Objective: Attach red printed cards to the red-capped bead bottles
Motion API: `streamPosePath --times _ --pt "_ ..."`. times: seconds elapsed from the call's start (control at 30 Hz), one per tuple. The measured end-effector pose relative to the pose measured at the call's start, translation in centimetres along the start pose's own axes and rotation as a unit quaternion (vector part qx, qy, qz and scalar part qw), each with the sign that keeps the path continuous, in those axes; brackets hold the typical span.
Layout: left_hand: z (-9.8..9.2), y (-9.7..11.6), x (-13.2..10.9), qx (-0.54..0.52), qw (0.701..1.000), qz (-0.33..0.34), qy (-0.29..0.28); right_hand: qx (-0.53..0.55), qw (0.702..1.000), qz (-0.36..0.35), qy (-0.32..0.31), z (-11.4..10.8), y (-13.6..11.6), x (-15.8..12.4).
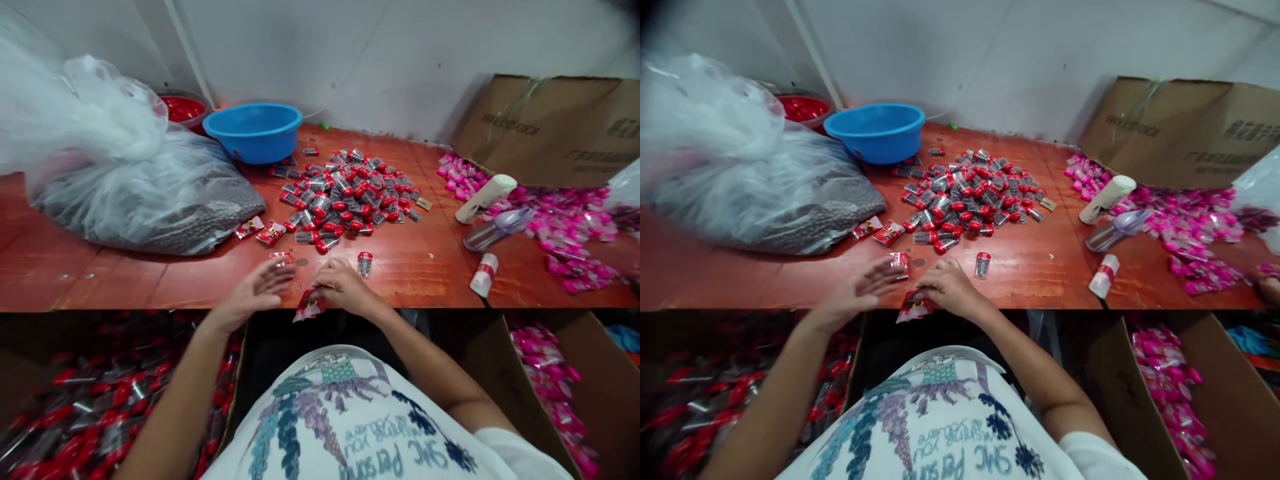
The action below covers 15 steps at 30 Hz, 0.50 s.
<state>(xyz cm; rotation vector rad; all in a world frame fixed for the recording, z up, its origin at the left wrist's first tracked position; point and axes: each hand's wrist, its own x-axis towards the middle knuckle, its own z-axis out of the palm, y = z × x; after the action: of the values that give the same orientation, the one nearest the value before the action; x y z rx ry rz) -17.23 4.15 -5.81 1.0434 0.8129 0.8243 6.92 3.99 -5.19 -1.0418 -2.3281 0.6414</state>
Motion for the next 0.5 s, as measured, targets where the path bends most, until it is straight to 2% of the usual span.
streamPosePath --times 0.07,0.13,0.17,0.23,0.3,0.37,0.43,0.5 --pt "3.1 -1.7 0.6 -0.040 0.994 -0.068 -0.075 -0.004 0.998 -0.034 -0.047 -0.6 0.5 0.3" --pt "5.9 -3.5 1.4 -0.083 0.989 -0.088 -0.083 -0.022 0.996 -0.055 -0.061 -1.1 1.2 0.4" --pt "7.1 -4.3 1.9 -0.116 0.986 -0.101 -0.067 -0.025 0.997 -0.057 -0.049 -1.2 1.6 0.3" --pt "8.8 -5.3 2.6 -0.187 0.978 -0.094 0.005 0.003 0.999 -0.034 0.010 -1.3 2.5 0.0" --pt "9.8 -5.8 3.3 -0.247 0.962 -0.071 0.089 0.069 0.992 0.036 0.102 -0.9 3.4 -0.9" --pt "10.3 -5.9 4.0 -0.283 0.943 -0.050 0.167 0.133 0.970 0.118 0.164 0.0 4.0 -1.9" --pt "10.6 -5.9 4.7 -0.295 0.926 -0.050 0.229 0.181 0.953 0.170 0.173 1.0 4.3 -2.9" --pt "10.8 -6.0 5.1 -0.290 0.917 -0.059 0.267 0.220 0.943 0.190 0.160 2.1 4.3 -3.6"
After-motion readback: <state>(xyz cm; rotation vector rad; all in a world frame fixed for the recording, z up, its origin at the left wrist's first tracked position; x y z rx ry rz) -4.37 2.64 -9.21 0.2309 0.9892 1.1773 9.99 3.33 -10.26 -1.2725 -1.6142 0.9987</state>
